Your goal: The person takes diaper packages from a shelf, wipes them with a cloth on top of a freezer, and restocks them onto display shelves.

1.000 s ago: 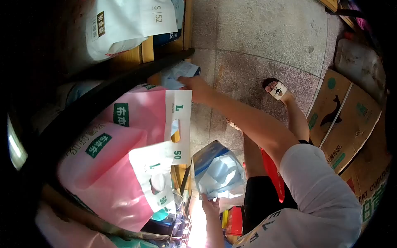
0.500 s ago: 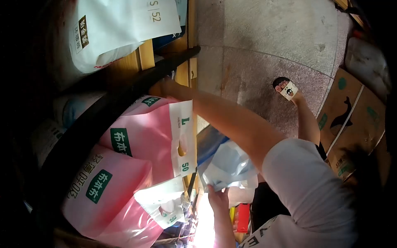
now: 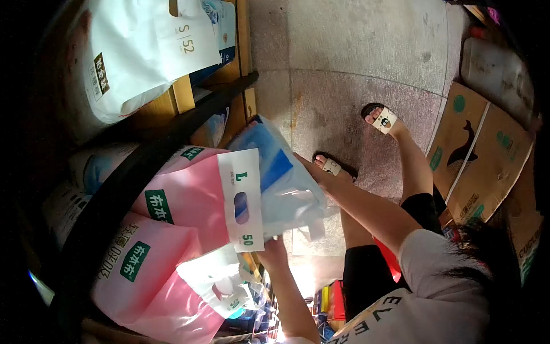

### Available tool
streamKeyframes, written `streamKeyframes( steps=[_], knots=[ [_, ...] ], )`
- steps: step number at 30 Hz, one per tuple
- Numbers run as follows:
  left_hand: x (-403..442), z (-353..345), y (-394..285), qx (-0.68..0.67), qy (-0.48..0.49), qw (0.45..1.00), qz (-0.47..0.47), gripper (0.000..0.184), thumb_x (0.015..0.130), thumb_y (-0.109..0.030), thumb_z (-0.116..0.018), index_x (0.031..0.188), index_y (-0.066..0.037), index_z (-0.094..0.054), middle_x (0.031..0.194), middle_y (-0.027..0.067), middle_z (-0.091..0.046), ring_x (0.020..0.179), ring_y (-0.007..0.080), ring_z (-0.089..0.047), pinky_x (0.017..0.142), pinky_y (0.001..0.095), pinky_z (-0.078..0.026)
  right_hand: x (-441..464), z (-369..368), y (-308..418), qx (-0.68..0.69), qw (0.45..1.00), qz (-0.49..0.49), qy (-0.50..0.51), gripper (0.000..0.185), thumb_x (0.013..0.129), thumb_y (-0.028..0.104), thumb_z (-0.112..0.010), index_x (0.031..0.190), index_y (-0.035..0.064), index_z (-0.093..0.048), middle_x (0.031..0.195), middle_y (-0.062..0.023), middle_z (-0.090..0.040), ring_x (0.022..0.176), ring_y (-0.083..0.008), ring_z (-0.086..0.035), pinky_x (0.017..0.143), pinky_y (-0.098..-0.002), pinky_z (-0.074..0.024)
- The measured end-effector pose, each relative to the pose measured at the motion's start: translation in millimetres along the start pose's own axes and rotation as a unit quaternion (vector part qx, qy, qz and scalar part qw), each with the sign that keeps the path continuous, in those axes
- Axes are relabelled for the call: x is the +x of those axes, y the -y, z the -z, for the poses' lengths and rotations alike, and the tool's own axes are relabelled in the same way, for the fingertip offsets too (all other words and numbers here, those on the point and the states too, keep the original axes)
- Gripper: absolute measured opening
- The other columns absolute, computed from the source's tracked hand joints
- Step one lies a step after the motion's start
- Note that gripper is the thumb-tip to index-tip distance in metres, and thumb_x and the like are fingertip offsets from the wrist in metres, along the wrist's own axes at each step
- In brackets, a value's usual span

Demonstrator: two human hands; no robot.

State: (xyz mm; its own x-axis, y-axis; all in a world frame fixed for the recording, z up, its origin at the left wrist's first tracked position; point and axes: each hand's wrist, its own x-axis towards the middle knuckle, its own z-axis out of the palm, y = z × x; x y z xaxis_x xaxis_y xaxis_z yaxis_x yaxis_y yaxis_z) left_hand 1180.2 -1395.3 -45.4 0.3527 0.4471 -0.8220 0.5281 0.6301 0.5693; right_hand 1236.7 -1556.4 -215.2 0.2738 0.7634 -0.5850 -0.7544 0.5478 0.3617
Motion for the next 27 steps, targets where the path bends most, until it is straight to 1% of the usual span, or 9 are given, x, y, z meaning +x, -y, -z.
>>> streamKeyframes(
  steps=[9,11,13,15,16,17,22,25,27],
  knots=[
    [70.9,-26.3,31.2,-0.08,-0.091,0.993,0.014,0.038,0.09,-0.03,-0.045,0.12,-0.007,-0.041,0.123,0.0097,-0.044,0.111,0.026,-0.045,0.093,0.0484,-0.04,44.9,-46.7,74.3,-0.208,0.959,0.097,-0.167,0.084,0.074,0.053,-0.059,0.13,-0.003,-0.03,0.118,-0.0201,-0.048,0.103,-0.0226,-0.052,0.086,-0.0308,-0.0435],
    [85.5,-15.6,26.6,-0.093,-0.121,0.988,0.008,0.038,0.089,-0.031,-0.046,0.116,-0.005,-0.044,0.119,0.0106,-0.048,0.107,0.0259,-0.048,0.092,0.0465,-0.042,59.4,-46.0,69.1,-0.228,0.934,0.104,-0.256,0.081,0.072,0.042,-0.068,0.13,-0.0008,-0.031,0.113,-0.0175,-0.054,0.089,-0.0217,-0.059,0.077,-0.0272,-0.0483],
    [90.4,-4.6,12.7,-0.043,-0.123,0.992,-0.007,0.039,0.088,-0.033,-0.046,0.115,-0.004,-0.045,0.118,0.0105,-0.048,0.107,0.0255,-0.048,0.093,0.0438,-0.042,69.8,-44.5,55.4,-0.247,0.926,0.123,-0.258,0.081,0.071,0.044,-0.068,0.13,0.002,-0.034,0.111,-0.0188,-0.055,0.092,-0.0232,-0.059,0.079,-0.0284,-0.0478],
    [99.2,13.9,1.3,-0.09,-0.016,0.996,-0.024,0.041,0.088,-0.035,-0.046,0.115,-0.005,-0.045,0.119,0.0098,-0.048,0.107,0.0249,-0.048,0.093,0.0411,-0.042,89.5,-41.0,38.2,-0.36,0.877,0.191,-0.255,0.076,0.069,0.044,-0.069,0.126,0.0041,-0.04,0.108,-0.0207,-0.056,0.094,-0.0259,-0.059,0.081,-0.03,-0.0469],
    [103.1,7.5,-0.8,0.016,0.065,0.995,-0.068,0.04,0.087,-0.034,-0.048,0.116,-0.007,-0.045,0.117,0.0081,-0.05,0.106,0.0236,-0.048,0.092,0.0374,-0.042,65.8,-77.6,49.8,-0.476,0.819,0.169,-0.273,0.07,0.069,0.044,-0.068,0.122,0.0036,-0.046,0.106,-0.0216,-0.057,0.095,-0.0288,-0.058,0.083,-0.0325,-0.0462],
    [104.8,6.0,-4.9,0.019,0.07,0.995,-0.073,0.04,0.087,-0.034,-0.047,0.116,-0.007,-0.045,0.117,0.0079,-0.05,0.106,0.0234,-0.048,0.091,0.0372,-0.042,67.8,-87.9,45.0,-0.464,0.824,0.195,-0.262,0.066,0.069,0.043,-0.067,0.119,0.0036,-0.049,0.103,-0.0215,-0.058,0.093,-0.0284,-0.059,0.082,-0.0327,-0.0463],
    [118.2,6.3,-2.4,-0.022,-0.032,0.998,-0.045,0.039,0.088,-0.034,-0.047,0.117,-0.007,-0.045,0.115,0.007,-0.05,0.104,0.0221,-0.048,0.089,0.0363,-0.042,81.8,-117.0,42.5,-0.53,0.766,0.259,-0.255,0.053,0.076,0.036,-0.059,0.121,0.0105,-0.047,0.117,-0.0289,-0.043,0.104,-0.0407,-0.049,0.089,-0.0405,-0.0408],
    [128.0,4.2,1.6,-0.022,-0.053,0.998,-0.035,0.039,0.088,-0.034,-0.046,0.117,-0.008,-0.044,0.113,0.0065,-0.05,0.102,0.0214,-0.048,0.087,0.0357,-0.042,95.9,-138.5,57.5,-0.566,0.698,0.371,-0.235,0.054,0.077,0.034,-0.058,0.123,0.0095,-0.044,0.112,-0.0278,-0.048,0.103,-0.0399,-0.049,0.089,-0.0394,-0.0407],
    [133.0,1.4,4.0,-0.021,-0.06,0.997,-0.032,0.039,0.088,-0.034,-0.046,0.117,-0.008,-0.044,0.112,0.0062,-0.05,0.101,0.0209,-0.048,0.086,0.0354,-0.042,106.8,-156.1,82.6,-0.54,0.729,0.363,-0.212,0.053,0.08,0.033,-0.055,0.124,0.0062,-0.043,0.116,-0.026,-0.047,0.107,-0.0361,-0.048,0.091,-0.0371,-0.0395]
  ],
)
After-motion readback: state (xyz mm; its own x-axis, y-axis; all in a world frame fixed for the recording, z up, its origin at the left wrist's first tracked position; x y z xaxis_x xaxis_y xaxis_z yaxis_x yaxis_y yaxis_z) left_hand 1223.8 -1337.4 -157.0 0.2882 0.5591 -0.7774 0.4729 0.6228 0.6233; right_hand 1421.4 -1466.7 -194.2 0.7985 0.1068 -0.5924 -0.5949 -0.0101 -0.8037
